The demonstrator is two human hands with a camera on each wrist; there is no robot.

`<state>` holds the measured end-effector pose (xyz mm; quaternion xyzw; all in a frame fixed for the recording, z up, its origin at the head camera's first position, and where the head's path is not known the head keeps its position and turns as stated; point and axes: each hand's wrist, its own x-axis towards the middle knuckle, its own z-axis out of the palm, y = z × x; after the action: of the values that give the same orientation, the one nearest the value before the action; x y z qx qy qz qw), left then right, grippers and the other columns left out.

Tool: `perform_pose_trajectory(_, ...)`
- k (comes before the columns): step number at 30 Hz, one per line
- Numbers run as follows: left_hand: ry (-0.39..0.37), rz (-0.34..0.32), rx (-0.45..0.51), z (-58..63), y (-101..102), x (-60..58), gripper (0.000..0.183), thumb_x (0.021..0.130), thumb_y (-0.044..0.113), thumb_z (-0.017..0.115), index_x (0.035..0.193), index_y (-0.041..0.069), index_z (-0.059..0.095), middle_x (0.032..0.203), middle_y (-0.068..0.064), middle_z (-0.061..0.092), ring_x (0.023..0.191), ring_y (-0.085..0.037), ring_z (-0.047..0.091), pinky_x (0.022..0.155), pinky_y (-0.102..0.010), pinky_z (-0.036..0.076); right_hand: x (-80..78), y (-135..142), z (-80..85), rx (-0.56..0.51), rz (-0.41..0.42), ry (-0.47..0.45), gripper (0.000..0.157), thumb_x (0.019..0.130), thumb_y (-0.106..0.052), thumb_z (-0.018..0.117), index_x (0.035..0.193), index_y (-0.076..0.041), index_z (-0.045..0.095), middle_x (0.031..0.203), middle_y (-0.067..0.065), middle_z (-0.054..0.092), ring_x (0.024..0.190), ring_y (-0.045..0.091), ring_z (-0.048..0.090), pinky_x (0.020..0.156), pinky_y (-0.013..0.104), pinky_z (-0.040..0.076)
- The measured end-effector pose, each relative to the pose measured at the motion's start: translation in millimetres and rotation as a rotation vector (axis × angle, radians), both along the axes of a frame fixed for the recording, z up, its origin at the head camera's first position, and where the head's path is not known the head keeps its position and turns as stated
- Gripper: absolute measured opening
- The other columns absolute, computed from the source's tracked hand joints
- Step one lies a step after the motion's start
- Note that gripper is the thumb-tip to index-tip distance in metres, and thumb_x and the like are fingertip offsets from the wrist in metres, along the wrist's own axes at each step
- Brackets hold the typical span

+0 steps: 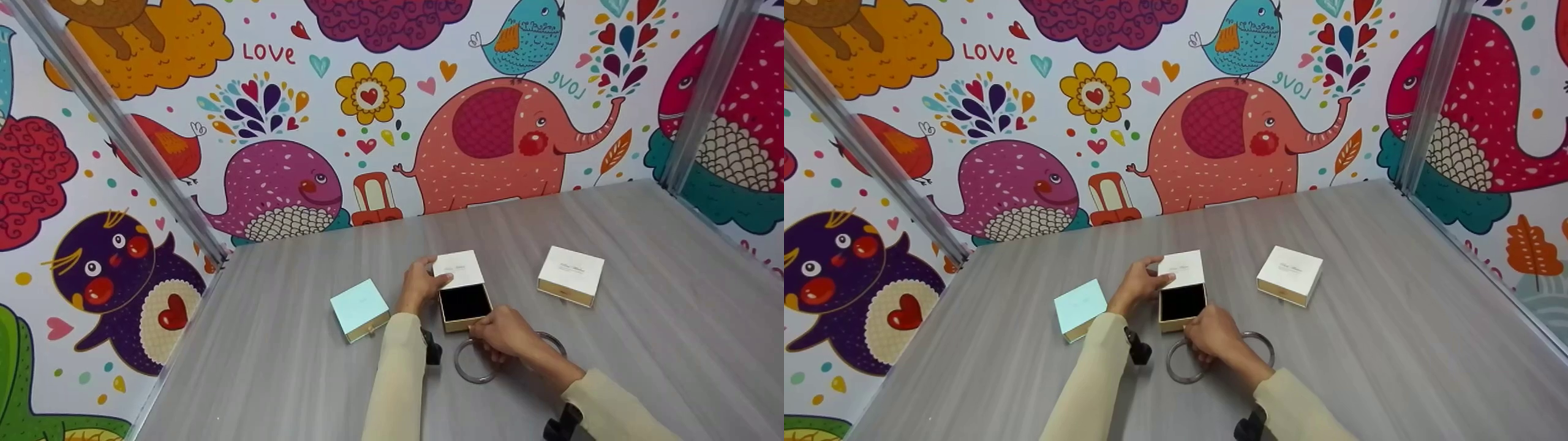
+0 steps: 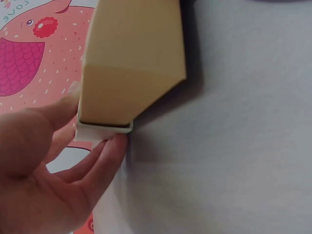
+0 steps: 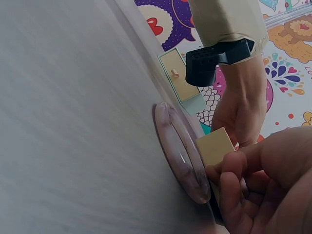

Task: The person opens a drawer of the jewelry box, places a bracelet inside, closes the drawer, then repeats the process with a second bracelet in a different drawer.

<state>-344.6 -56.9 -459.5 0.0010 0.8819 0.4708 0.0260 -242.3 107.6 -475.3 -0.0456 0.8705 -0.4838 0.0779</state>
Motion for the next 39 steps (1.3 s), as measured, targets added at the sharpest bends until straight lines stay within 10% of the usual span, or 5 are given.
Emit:
perform_pose_trajectory(23,0.011,-0.019,0.012,-0.6,-1,1.6,0.054,0.091,0.016,0.074,0.14,0.002,0.056,0.146,-0.019,0.055,0.135,-0.031,0.052,0.11,-0.043,0.045,-1.5,1,4.1,-0.053,-0.048,-0.111,0.026,0.089,-0.013,0.069,0.065,-0.003,0.071,0.049,-0.002,0.053,0.04,0.009,0.049,0.04,0.022,0.042)
perform_pose_trajectory(39,-0.028,-0.017,0.043,-1.9,-1,-0.6,0.055,0.092,0.016,0.073,0.142,0.002,0.054,0.145,-0.018,0.056,0.125,-0.027,0.059,0.108,-0.041,0.047,0.0,16,20.2,0.078,0.11,-0.044,0.019,0.088,-0.012,0.07,0.072,-0.003,0.075,0.05,-0.005,0.053,0.044,0.008,0.048,0.044,0.021,0.041)
